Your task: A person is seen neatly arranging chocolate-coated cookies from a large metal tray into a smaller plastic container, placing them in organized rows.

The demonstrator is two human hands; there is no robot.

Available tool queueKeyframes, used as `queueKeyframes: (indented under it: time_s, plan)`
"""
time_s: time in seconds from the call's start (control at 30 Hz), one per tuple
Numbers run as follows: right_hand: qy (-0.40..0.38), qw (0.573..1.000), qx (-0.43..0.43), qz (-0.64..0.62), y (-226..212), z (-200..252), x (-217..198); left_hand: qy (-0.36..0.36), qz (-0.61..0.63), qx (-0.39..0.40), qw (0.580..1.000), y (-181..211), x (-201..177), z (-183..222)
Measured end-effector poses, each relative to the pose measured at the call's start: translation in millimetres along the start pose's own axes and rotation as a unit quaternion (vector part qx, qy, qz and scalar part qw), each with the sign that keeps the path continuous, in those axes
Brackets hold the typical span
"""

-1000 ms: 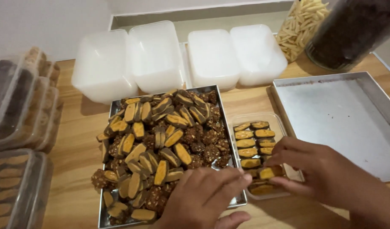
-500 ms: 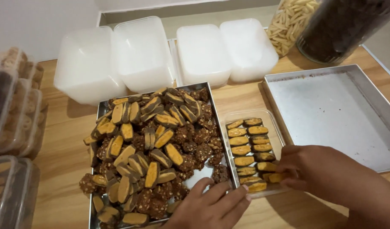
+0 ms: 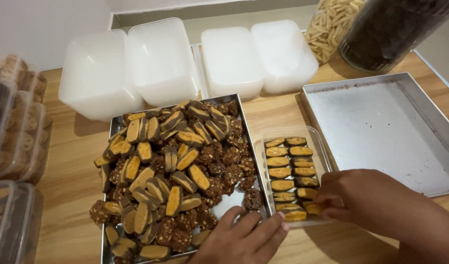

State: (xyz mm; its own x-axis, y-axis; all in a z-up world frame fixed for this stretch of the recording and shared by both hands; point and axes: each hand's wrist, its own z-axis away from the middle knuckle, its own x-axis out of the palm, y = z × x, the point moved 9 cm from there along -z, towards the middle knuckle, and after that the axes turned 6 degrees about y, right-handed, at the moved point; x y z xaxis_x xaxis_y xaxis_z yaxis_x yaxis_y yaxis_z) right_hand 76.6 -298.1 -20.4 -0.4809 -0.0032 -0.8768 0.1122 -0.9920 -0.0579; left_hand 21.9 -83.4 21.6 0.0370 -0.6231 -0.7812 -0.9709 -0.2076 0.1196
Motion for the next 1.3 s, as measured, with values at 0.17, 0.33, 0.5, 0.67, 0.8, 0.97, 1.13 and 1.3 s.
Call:
queueKeyframes:
  time_s: [0.17, 0.33, 0.5, 0.67, 0.8, 0.97, 1.13, 1.3]
  plan:
    - [0.001, 1.0, -0.006, -0.024, -8.6, -1.6, -10.2, 0.0, -0.006, -0.009, 1.0, 1.6, 6.9, 4.5]
    - [0.0, 0.999, 0.005, -0.047, -7.5, -3.7, -12.0, 0.017, -0.039, -0.002, 0.999, 4.4, 0.6, 2.1]
    - [0.0, 0.999, -0.014, -0.04, -10.3, -6.2, -8.6, -0.018, 0.008, -0.018, 1.0, 2.6, 7.6, 4.2]
    - [-0.007, 0.999, 0.026, -0.035, -5.4, -4.6, -9.7, 0.011, -0.009, -0.01, 1.0, 3.6, 1.8, 2.8]
    - [-0.012, 0.999, 0.026, -0.03, -3.2, -7.5, -4.0, -0.039, 0.007, -0.031, 0.999, 3.0, 7.4, 4.2]
    - [-0.033, 0.998, 0.053, -0.022, -6.3, -5.1, -9.8, -0.021, 0.01, -0.024, 0.999, 3.2, 6.0, 4.2]
    - [0.024, 0.996, 0.063, -0.051, -8.8, -6.8, -17.9, -0.012, -0.01, -0.018, 1.0, 3.8, 4.3, 3.4]
    - [0.239, 0.969, 0.009, 0.057, -14.3, -9.3, -38.8, 0.092, -0.017, -0.03, 0.995, 1.9, -34.0, -12.5]
